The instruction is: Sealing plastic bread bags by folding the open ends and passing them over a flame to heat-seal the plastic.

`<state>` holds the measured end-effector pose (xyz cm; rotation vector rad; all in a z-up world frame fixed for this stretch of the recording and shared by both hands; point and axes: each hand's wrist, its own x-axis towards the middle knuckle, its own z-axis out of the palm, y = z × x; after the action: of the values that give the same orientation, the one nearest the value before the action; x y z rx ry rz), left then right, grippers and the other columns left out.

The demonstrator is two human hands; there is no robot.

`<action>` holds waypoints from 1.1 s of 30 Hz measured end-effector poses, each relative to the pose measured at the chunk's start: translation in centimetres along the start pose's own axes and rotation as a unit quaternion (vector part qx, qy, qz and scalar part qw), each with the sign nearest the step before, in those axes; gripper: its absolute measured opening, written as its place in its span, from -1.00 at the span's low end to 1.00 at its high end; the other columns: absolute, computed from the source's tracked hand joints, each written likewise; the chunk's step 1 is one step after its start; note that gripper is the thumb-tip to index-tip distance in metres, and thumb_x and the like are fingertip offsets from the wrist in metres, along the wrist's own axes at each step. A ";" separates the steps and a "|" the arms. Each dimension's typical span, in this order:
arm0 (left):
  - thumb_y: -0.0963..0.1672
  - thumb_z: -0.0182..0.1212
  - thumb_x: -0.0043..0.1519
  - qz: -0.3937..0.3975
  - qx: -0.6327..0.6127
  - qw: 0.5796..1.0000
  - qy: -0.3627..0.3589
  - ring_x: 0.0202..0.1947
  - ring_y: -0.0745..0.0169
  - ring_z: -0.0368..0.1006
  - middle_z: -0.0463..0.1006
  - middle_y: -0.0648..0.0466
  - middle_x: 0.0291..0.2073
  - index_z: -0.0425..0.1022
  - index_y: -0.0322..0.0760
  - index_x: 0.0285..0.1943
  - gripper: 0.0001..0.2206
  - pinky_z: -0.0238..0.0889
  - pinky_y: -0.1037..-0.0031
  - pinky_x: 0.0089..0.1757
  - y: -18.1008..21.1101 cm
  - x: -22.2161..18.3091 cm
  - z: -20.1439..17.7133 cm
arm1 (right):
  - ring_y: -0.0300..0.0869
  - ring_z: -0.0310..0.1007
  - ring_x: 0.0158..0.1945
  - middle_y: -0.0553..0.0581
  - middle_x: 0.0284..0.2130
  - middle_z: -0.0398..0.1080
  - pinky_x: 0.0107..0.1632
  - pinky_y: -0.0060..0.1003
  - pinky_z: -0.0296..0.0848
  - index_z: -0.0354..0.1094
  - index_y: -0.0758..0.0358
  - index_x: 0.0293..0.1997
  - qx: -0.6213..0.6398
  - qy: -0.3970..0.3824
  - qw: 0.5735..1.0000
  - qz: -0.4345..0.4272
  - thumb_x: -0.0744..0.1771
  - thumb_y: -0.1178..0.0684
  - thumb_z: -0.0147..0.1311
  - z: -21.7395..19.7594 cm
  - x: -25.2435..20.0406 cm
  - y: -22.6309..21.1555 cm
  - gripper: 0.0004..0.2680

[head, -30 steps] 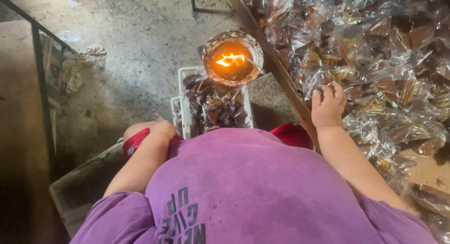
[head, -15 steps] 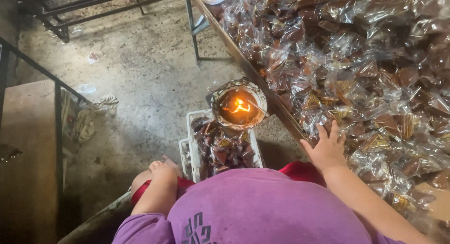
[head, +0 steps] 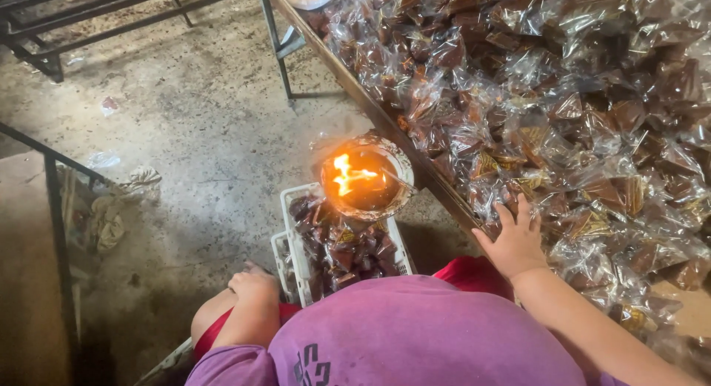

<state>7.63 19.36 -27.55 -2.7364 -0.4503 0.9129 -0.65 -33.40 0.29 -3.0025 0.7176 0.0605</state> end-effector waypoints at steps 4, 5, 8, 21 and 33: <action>0.04 -0.30 0.29 -0.078 -0.257 0.956 -0.119 0.45 -0.12 -0.06 -0.03 0.08 0.54 -0.45 -0.12 0.64 -0.28 -0.24 -0.03 0.23 0.9 7.5 4.8 | 0.38 -0.08 0.48 0.09 0.57 -0.25 0.32 0.22 0.33 0.18 -0.14 0.42 -0.001 -0.005 1.000 0.003 0.24 -0.50 0.06 0.1 0.1 0.1 -0.38; 0.16 -0.32 0.33 -0.119 -0.345 0.904 -0.221 0.58 0.06 -0.34 -0.31 0.27 0.62 -0.70 -0.01 0.62 -0.21 -0.55 0.05 0.38 1.3 9.6 6.0 | 0.38 -0.08 0.48 0.07 0.57 -0.26 0.33 0.21 0.32 0.17 -0.17 0.43 -0.002 -0.010 1.000 0.006 0.24 -0.50 0.05 0.2 0.2 0.2 -0.39; 0.11 -0.71 0.46 -0.133 -0.422 0.887 -0.134 0.56 0.24 -0.14 -0.10 0.27 0.61 -0.44 -0.01 0.68 -0.41 -0.20 0.31 0.36 2.4 6.5 3.3 | 0.37 -0.09 0.49 0.07 0.58 -0.28 0.32 0.21 0.33 0.15 -0.17 0.43 -0.010 -0.009 1.000 0.004 0.24 -0.49 0.04 0.4 0.3 0.3 -0.39; 0.07 0.52 0.05 -0.050 -0.208 0.967 -0.140 0.58 0.03 -0.21 -0.14 -0.11 0.60 -0.73 -0.23 0.60 0.29 -0.32 -0.06 0.37 1.9 3.2 3.1 | 0.41 -0.10 0.47 0.07 0.57 -0.27 0.34 0.21 0.29 0.17 -0.16 0.42 0.006 -0.014 1.000 -0.001 0.24 -0.49 0.07 0.0 0.0 0.2 -0.39; 0.26 0.58 -0.08 -0.014 -0.083 0.981 -0.175 0.57 -0.19 -0.33 -0.29 -0.28 0.57 -0.73 -0.46 0.58 0.48 -0.38 0.12 0.42 2.0 3.0 3.6 | 0.43 -0.11 0.47 0.08 0.57 -0.29 0.36 0.18 0.27 0.12 -0.19 0.44 0.014 -0.018 1.000 -0.007 0.24 -0.52 0.03 0.0 0.3 0.5 -0.38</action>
<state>8.19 18.94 -32.60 -2.7072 -0.6525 1.4159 -0.64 -33.97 0.29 -2.9703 0.6891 0.1035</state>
